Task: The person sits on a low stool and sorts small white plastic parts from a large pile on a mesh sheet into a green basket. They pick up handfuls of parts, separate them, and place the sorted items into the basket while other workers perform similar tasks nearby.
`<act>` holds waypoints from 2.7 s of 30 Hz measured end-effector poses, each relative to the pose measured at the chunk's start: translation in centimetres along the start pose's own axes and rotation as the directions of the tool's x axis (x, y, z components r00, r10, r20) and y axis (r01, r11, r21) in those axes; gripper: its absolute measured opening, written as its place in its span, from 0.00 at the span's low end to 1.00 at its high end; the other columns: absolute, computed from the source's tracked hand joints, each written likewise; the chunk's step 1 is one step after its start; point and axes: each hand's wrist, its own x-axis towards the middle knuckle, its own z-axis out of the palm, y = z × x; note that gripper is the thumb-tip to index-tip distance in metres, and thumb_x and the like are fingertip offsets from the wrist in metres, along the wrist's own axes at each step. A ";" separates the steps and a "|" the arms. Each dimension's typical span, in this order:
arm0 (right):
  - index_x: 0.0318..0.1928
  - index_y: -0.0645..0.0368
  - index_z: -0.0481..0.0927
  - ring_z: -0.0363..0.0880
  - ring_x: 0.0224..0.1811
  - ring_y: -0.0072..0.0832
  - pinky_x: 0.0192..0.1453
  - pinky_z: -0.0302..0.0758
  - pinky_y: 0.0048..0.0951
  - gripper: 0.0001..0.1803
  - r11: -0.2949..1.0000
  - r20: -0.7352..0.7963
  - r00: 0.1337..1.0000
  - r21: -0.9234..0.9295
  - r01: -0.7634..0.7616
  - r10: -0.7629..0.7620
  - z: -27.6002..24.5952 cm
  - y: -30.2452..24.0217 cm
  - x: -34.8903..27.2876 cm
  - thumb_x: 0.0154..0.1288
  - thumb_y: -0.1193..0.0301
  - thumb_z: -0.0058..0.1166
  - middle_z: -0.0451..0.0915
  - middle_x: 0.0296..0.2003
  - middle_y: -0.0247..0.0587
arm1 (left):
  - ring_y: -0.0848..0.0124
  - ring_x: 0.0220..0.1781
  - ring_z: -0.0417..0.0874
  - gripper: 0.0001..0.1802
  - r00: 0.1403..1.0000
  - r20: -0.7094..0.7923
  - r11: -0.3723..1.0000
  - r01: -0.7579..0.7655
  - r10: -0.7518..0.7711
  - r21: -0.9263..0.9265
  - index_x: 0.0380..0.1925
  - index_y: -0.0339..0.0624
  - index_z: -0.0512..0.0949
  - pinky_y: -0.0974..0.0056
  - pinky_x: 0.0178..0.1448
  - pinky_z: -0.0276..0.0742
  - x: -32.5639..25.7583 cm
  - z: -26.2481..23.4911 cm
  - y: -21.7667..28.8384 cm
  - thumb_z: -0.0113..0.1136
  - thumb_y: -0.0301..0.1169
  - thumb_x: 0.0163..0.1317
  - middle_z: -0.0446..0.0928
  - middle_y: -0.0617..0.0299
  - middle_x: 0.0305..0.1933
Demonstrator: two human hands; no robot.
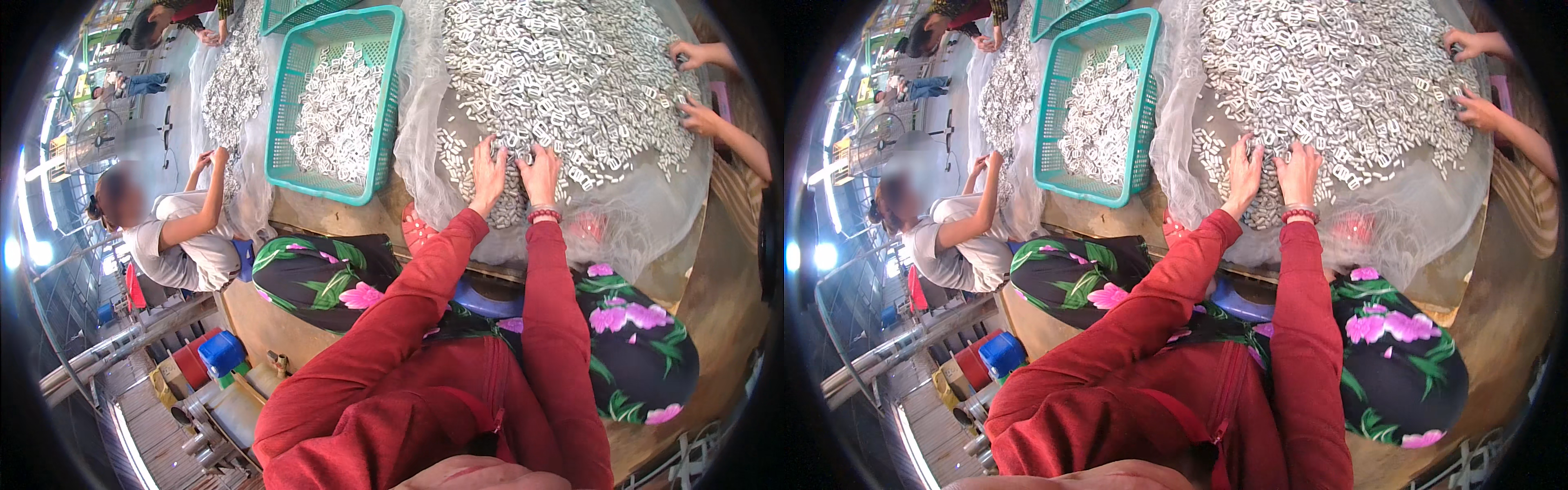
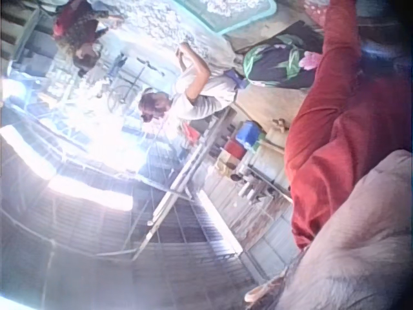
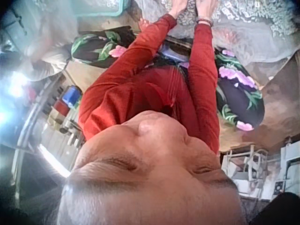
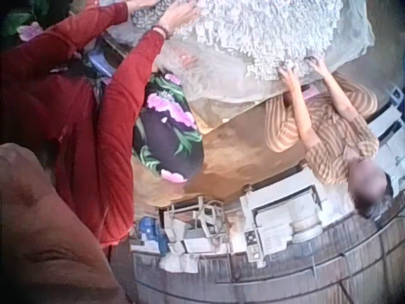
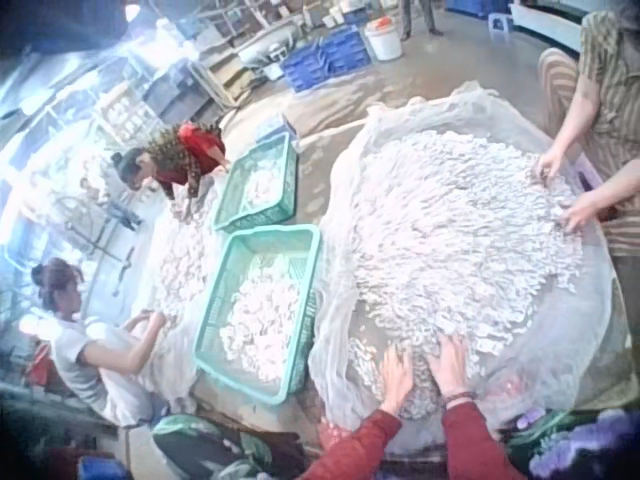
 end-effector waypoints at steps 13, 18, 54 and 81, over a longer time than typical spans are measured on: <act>0.39 0.63 0.76 0.75 0.29 0.21 0.29 0.75 0.21 0.10 0.437 0.534 0.836 0.727 -0.529 0.123 -6.2 -1.3 0.0 0.59 0.71 0.47 0.76 0.32 0.34 | 0.70 0.47 0.75 0.20 0.754 0.630 0.912 0.373 -0.189 -0.173 0.50 0.33 0.70 0.65 0.49 0.75 2.3 -8.9 5.4 0.44 0.38 0.66 0.72 0.57 0.49; 0.43 0.65 0.72 0.75 0.33 0.25 0.34 0.77 0.27 0.14 0.167 0.495 0.866 0.862 -0.479 -0.069 -7.7 -1.9 -1.1 0.57 0.75 0.42 0.74 0.38 0.38 | 0.67 0.35 0.81 0.18 0.749 0.636 0.867 0.428 -0.184 -0.255 0.49 0.33 0.69 0.65 0.43 0.79 2.4 -10.1 4.6 0.45 0.34 0.65 0.76 0.55 0.38; 0.42 0.68 0.73 0.78 0.29 0.31 0.37 0.80 0.28 0.12 0.085 0.583 0.753 0.771 -0.631 0.306 -0.3 -1.6 -1.8 0.63 0.71 0.48 0.74 0.31 0.42 | 0.70 0.28 0.79 0.18 0.892 0.443 0.988 0.021 -0.087 0.153 0.33 0.41 0.80 0.66 0.37 0.73 4.6 -5.9 0.2 0.67 0.39 0.42 0.79 0.59 0.25; 0.38 0.68 0.73 0.81 0.27 0.34 0.36 0.81 0.30 0.09 -0.123 0.627 0.777 0.769 -0.628 -0.053 -8.6 -9.3 0.3 0.58 0.75 0.53 0.77 0.27 0.43 | 0.60 0.37 0.79 0.09 0.844 0.099 0.839 -0.536 0.528 0.092 0.35 0.39 0.77 0.63 0.41 0.73 1.3 -13.6 13.1 0.57 0.29 0.55 0.78 0.54 0.34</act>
